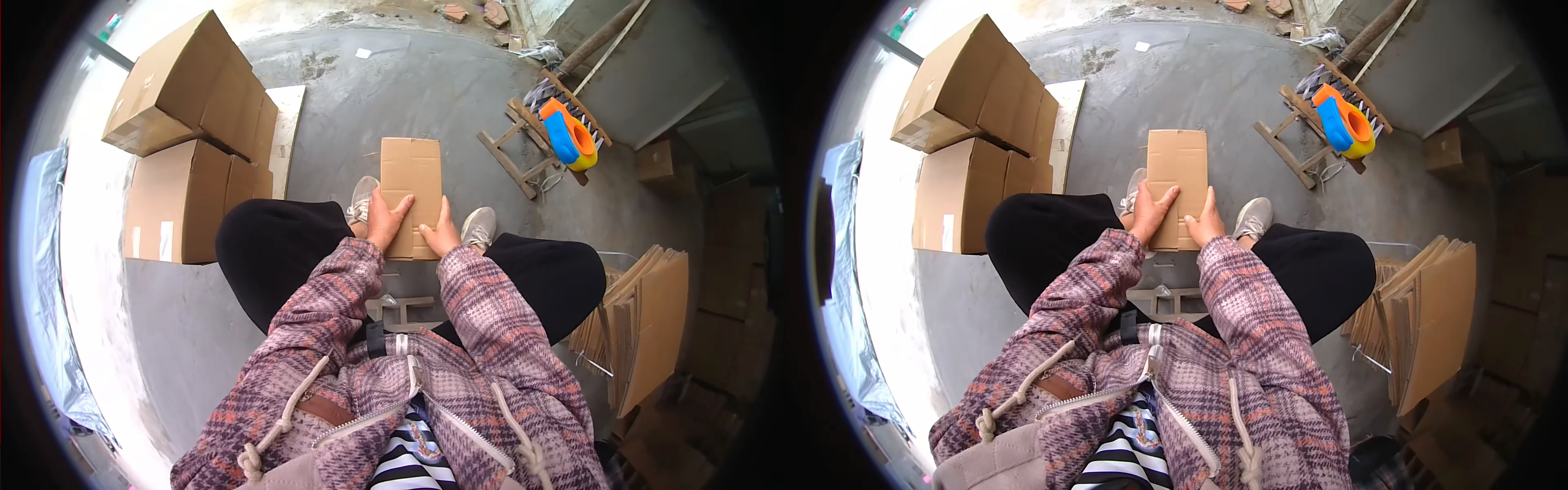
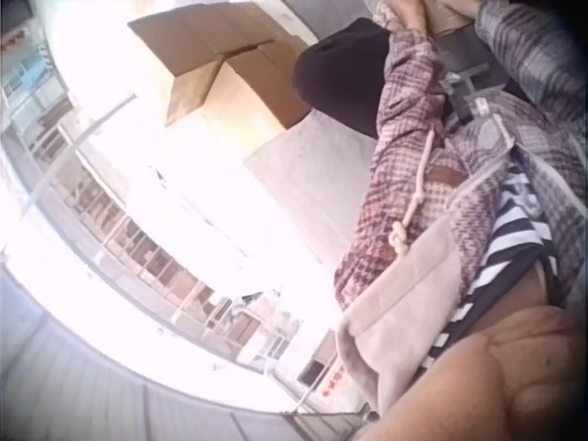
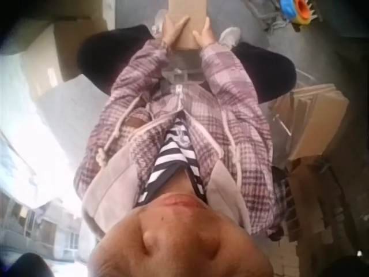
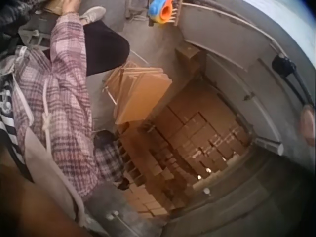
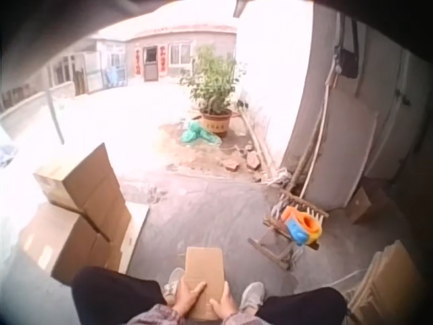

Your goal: Folding and taping cardboard boxes using a handheld tape dispenser.

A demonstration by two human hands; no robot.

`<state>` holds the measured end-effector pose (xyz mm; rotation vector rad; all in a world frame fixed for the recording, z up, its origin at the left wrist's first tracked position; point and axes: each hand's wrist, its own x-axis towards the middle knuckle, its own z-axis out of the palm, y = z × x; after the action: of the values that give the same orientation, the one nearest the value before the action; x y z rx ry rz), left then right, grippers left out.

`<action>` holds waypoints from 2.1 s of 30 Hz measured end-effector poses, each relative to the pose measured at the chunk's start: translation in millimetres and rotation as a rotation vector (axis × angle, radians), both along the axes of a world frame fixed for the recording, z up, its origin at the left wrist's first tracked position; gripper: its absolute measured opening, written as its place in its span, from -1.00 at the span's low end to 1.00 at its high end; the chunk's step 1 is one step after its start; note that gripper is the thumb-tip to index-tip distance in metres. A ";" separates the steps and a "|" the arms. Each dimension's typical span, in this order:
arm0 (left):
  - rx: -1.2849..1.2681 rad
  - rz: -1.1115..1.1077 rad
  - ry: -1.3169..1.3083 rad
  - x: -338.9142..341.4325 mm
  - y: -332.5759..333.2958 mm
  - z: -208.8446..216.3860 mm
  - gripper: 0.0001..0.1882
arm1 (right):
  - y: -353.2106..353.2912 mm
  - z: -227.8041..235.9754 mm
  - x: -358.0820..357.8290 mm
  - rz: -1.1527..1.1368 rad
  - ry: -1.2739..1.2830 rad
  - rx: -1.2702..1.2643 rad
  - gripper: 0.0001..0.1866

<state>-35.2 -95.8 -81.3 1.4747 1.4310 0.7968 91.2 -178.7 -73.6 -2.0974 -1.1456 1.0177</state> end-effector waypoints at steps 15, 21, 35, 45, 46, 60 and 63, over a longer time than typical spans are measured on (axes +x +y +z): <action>0.157 -0.029 0.271 11.8 -7.2 7.3 0.00 | 42.6 64.4 13.4 0.245 -0.347 -0.621 -0.08; 0.195 -0.017 0.339 5.3 -6.9 1.8 -0.02 | 104.9 138.6 144.7 0.003 -0.796 -0.139 -0.60; 0.004 -0.051 0.292 8.0 -6.4 20.4 -0.02 | 83.3 116.9 314.9 0.008 -0.978 -0.113 -0.28; 0.047 -0.042 0.291 8.3 -6.9 7.1 -0.01 | 135.6 188.2 179.7 0.362 0.367 -0.086 -0.30; 0.037 -0.041 0.293 6.2 -7.9 5.9 -0.01 | 143.9 188.6 158.3 0.445 0.383 -0.133 -0.29; 0.018 -0.020 0.230 7.4 -9.7 10.8 -0.06 | 197.6 136.6 87.2 0.822 0.156 -0.340 -0.29; 0.043 -0.025 0.210 6.3 -8.5 10.2 -0.06 | 198.5 133.9 82.2 0.832 0.152 -0.338 -0.34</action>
<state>-29.0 -104.4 -71.1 1.6450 1.5555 0.6763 173.4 19.9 60.2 -1.7156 -1.9317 1.8082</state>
